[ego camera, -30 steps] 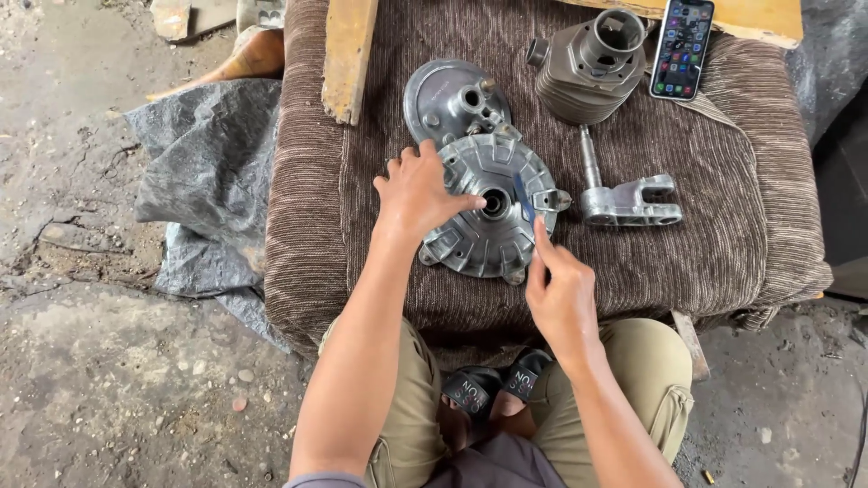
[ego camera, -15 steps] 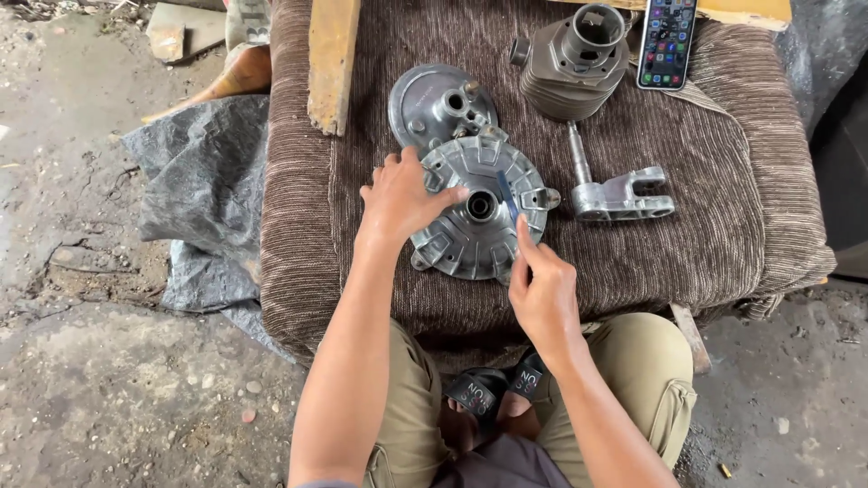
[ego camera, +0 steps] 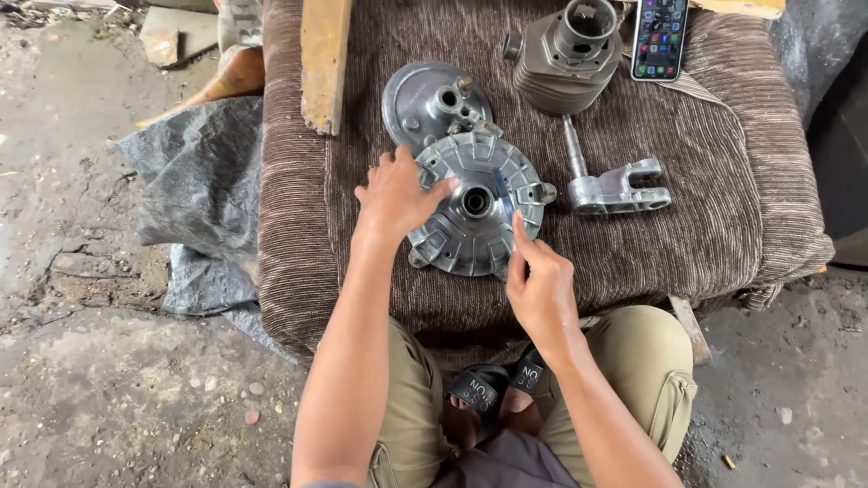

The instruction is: Cleaning dirt and debris from motorcycle engine components using a small handheld tool.

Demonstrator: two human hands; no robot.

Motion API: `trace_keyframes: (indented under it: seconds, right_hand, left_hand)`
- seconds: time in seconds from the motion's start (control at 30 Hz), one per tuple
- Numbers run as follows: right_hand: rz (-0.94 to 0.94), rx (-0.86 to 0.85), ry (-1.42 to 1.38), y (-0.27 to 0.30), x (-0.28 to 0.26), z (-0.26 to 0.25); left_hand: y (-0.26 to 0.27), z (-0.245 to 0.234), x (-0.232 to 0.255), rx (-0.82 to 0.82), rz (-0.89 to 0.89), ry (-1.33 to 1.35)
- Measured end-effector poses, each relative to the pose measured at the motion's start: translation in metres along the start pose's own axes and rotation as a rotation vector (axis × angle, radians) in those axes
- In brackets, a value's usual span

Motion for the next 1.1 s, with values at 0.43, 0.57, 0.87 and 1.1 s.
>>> trace_keyframes:
  seconds: [0.43, 0.57, 0.87, 1.1]
  right_hand:
    - [-0.027, 0.044, -0.014, -0.007, 0.002, 0.008]
    - [-0.024, 0.041, -0.036, 0.001, 0.001, 0.003]
    - [-0.001, 0.032, -0.035, 0.031, 0.007, -0.006]
    - [-0.041, 0.033, -0.055, 0.011, 0.0, -0.003]
  left_hand:
    - [-0.001, -0.002, 0.004, 0.018, 0.023, -0.002]
    - [-0.003, 0.0, 0.0, 0.004, 0.007, -0.001]
    - [-0.012, 0.007, 0.0, 0.002, 0.044, -0.035]
    - [-0.007, 0.008, -0.003, -0.002, 0.034, -0.011]
Point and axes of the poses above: each hand's wrist, its own y-axis away from the middle knuckle, its own z-axis out of the palm, x = y × z, the point moved 4 cm from there along -y, towards the middle knuckle, and after that the axes turned 2 degrees about z, right-handed, at the moved point
